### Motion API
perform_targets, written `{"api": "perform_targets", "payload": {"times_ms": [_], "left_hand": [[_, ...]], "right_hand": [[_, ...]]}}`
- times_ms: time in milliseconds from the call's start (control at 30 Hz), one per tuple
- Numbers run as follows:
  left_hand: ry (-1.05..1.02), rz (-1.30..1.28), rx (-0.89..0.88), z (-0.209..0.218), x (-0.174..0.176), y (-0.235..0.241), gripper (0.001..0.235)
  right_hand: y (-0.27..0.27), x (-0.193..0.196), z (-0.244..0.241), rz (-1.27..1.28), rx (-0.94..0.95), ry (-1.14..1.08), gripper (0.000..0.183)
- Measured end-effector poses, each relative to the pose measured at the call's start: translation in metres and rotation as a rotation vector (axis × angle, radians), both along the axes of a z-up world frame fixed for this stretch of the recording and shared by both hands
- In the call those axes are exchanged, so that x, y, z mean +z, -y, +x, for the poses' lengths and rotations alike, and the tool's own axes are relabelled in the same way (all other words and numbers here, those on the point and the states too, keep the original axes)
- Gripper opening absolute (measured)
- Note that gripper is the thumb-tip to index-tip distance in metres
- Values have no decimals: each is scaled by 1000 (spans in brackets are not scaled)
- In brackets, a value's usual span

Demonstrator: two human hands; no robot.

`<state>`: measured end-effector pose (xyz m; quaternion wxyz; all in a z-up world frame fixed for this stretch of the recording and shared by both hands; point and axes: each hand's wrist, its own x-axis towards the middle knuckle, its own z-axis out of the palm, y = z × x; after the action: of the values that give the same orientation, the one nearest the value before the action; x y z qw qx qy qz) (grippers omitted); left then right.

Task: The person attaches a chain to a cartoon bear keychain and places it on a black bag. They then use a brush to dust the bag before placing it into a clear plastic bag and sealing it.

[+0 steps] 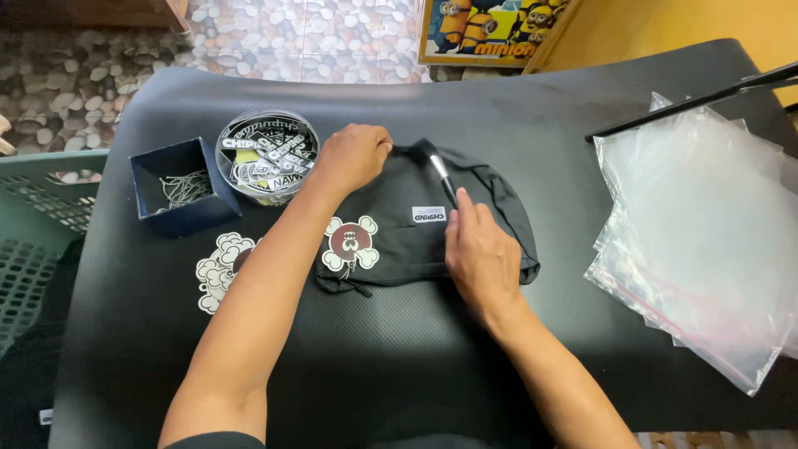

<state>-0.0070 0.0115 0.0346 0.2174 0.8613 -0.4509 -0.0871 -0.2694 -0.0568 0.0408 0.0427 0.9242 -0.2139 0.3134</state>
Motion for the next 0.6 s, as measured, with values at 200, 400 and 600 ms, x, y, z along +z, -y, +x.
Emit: {"api": "perform_targets", "payload": {"times_ms": [200,400,600], "left_hand": [[-52,15,16,-2,8,-1,20],[-21,1,-7,-2,-1,1,21],[13,-22,-41,-11,7,-8,20]], "right_hand": [[-15,11,-2,299,337,-309,35],[-1,-5,-13,325,64,-152,35],[33,-3,-39,-15,-126,-29,20]]}}
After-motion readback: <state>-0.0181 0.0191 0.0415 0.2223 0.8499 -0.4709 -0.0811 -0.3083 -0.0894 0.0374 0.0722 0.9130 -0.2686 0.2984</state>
